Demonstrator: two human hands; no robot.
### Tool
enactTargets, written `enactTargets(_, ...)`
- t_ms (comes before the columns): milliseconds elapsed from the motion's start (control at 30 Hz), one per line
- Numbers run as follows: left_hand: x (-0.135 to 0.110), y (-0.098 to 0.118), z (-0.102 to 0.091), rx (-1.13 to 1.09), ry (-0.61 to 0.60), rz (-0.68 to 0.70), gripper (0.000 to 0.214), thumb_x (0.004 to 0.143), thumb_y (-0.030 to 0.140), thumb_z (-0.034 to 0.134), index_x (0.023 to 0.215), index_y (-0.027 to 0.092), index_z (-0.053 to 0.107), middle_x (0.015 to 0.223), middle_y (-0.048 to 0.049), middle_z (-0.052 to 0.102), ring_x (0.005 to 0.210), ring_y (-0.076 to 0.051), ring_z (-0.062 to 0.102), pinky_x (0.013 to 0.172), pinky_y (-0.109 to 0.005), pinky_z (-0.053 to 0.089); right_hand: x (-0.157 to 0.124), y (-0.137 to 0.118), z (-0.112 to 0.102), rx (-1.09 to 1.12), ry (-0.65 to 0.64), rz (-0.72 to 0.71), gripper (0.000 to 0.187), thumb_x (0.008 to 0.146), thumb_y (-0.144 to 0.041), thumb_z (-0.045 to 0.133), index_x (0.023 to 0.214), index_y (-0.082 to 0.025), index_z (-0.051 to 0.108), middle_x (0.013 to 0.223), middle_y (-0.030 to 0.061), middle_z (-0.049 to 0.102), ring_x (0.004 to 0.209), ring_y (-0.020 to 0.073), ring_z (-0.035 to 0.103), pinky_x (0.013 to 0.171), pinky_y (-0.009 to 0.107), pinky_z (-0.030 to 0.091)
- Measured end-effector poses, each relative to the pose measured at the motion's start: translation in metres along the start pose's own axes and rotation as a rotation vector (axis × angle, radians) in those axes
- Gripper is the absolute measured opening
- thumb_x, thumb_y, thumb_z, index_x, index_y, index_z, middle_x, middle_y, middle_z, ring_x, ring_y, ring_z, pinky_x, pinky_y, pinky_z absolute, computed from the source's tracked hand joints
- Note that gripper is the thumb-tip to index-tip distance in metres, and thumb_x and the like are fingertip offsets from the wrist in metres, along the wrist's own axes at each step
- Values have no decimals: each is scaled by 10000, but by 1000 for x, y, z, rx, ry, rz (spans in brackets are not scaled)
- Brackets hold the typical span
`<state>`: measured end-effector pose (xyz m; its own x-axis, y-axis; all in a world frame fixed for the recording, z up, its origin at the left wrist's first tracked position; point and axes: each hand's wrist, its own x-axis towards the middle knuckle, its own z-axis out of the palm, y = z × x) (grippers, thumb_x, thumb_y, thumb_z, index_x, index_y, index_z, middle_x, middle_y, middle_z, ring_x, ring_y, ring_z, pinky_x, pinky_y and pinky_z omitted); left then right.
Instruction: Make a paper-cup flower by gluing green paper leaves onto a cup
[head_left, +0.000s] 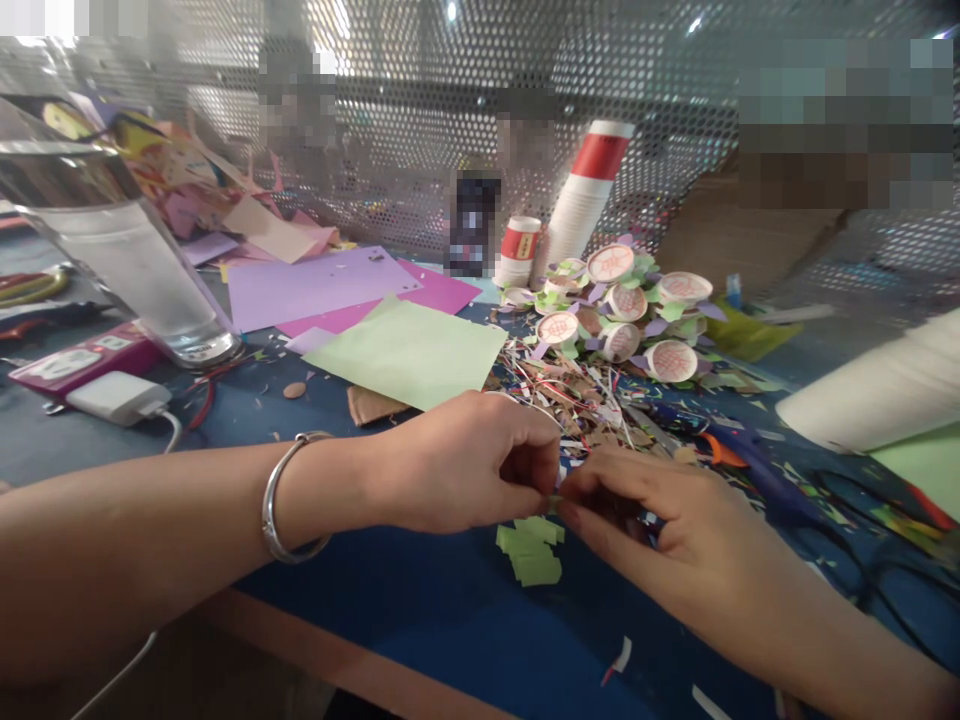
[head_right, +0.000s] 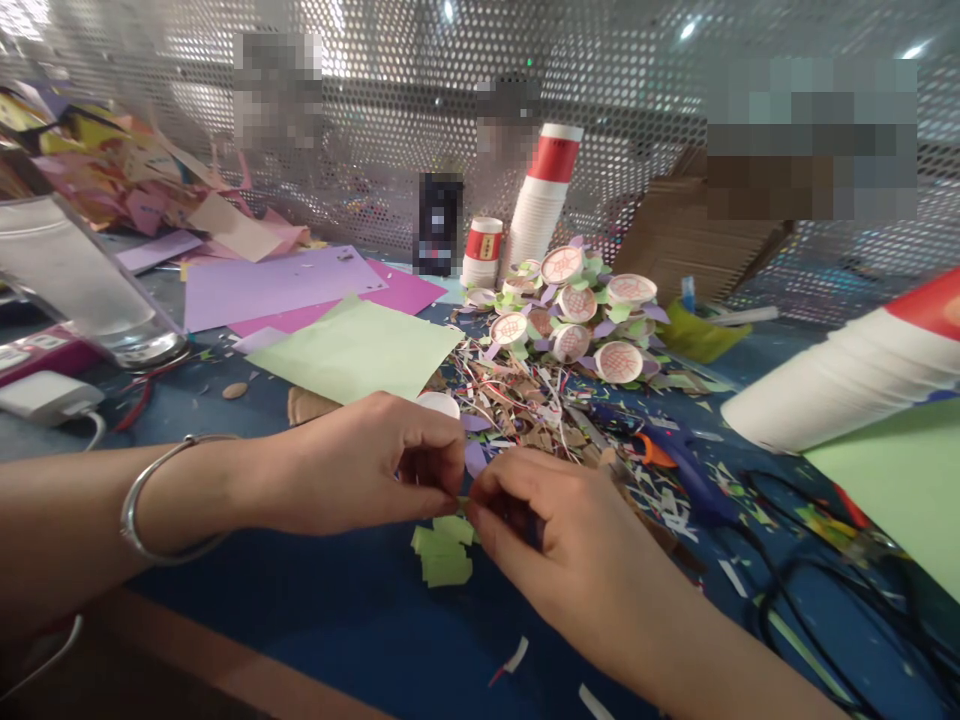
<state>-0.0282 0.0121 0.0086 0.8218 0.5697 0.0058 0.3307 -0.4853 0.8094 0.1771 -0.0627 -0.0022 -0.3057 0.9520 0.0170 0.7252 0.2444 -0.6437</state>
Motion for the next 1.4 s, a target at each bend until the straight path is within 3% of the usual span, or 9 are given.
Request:
enactTargets(333, -13, 16, 1, -14, -158, -124, 88, 774, 97, 678, 792, 176, 643, 669, 69, 608, 587, -67, 546, 529, -167, 400, -7, -8, 0, 60, -178, 3, 188, 918, -230, 557, 790, -247, 694, 735, -6, 688, 641, 156, 618, 553, 264, 453)
enactTargets(500, -16, 13, 12, 121, -162, -82, 157, 713, 76, 648, 746, 199, 555, 675, 71, 581, 573, -76, 506, 493, -198, 362, -11, -5, 7, 30, -199, -15, 174, 879, -137, 588, 786, -246, 687, 802, 2, 732, 683, 171, 675, 590, 259, 508)
enactTargets(633, -16, 13, 16, 245, -163, -86, 166, 735, 102, 638, 822, 218, 557, 748, 44, 658, 631, -118, 584, 503, -243, 367, -11, -3, 11, 7, -196, -44, 197, 869, -105, 592, 820, -258, 704, 840, -1, 746, 711, 178, 692, 641, 274, 531)
enactTargets(733, -16, 18, 15, 430, -157, -116, 177, 790, 194, 698, 913, 223, 574, 863, -4, 718, 725, -189, 665, 526, -291, 378, -10, -6, 11, -36, -214, -46, 193, 873, -93, 579, 817, -245, 683, 861, 3, 738, 728, 171, 689, 643, 274, 517)
enactTargets(833, -17, 21, 13, 606, -173, -177, 323, 802, 421, 779, 963, 198, 610, 950, -61, 738, 809, -283, 714, 601, -350, 447, -10, -9, 12, -138, -228, -20, 181, 863, -85, 575, 756, -222, 622, 808, 12, 699, 691, 171, 656, 575, 276, 466)
enactTargets(933, -18, 21, 14, 660, -171, -195, 432, 819, 579, 737, 956, 179, 646, 944, -82, 735, 792, -324, 724, 643, -402, 498, -11, -8, 14, -213, -243, -23, 177, 866, -88, 568, 748, -214, 607, 801, 30, 680, 713, 190, 647, 586, 293, 465)
enactTargets(1067, -16, 21, 15, 638, -191, -231, 364, 906, 523, 657, 975, 166, 668, 1008, -97, 735, 853, -332, 735, 682, -423, 537, -11, -6, 16, -242, -243, -55, 160, 870, -81, 567, 807, -210, 638, 856, 42, 691, 770, 200, 657, 674, 308, 502)
enactTargets(1200, -15, 23, 15, 595, -239, -243, 283, 927, 440, 663, 990, 165, 685, 1074, -92, 735, 920, -321, 734, 729, -416, 553, -11, -5, 16, -247, -227, -85, 174, 843, -56, 582, 806, -215, 645, 841, 35, 691, 755, 191, 659, 664, 289, 495)
enactTargets(1400, -19, 17, 24, 552, -178, -158, 115, 904, 290, 660, 913, 178, 681, 967, -54, 754, 834, -289, 740, 633, -374, 516, -12, -3, 16, -248, -241, -62, 164, 839, -66, 592, 790, -215, 638, 829, 30, 680, 742, 199, 647, 634, 304, 481)
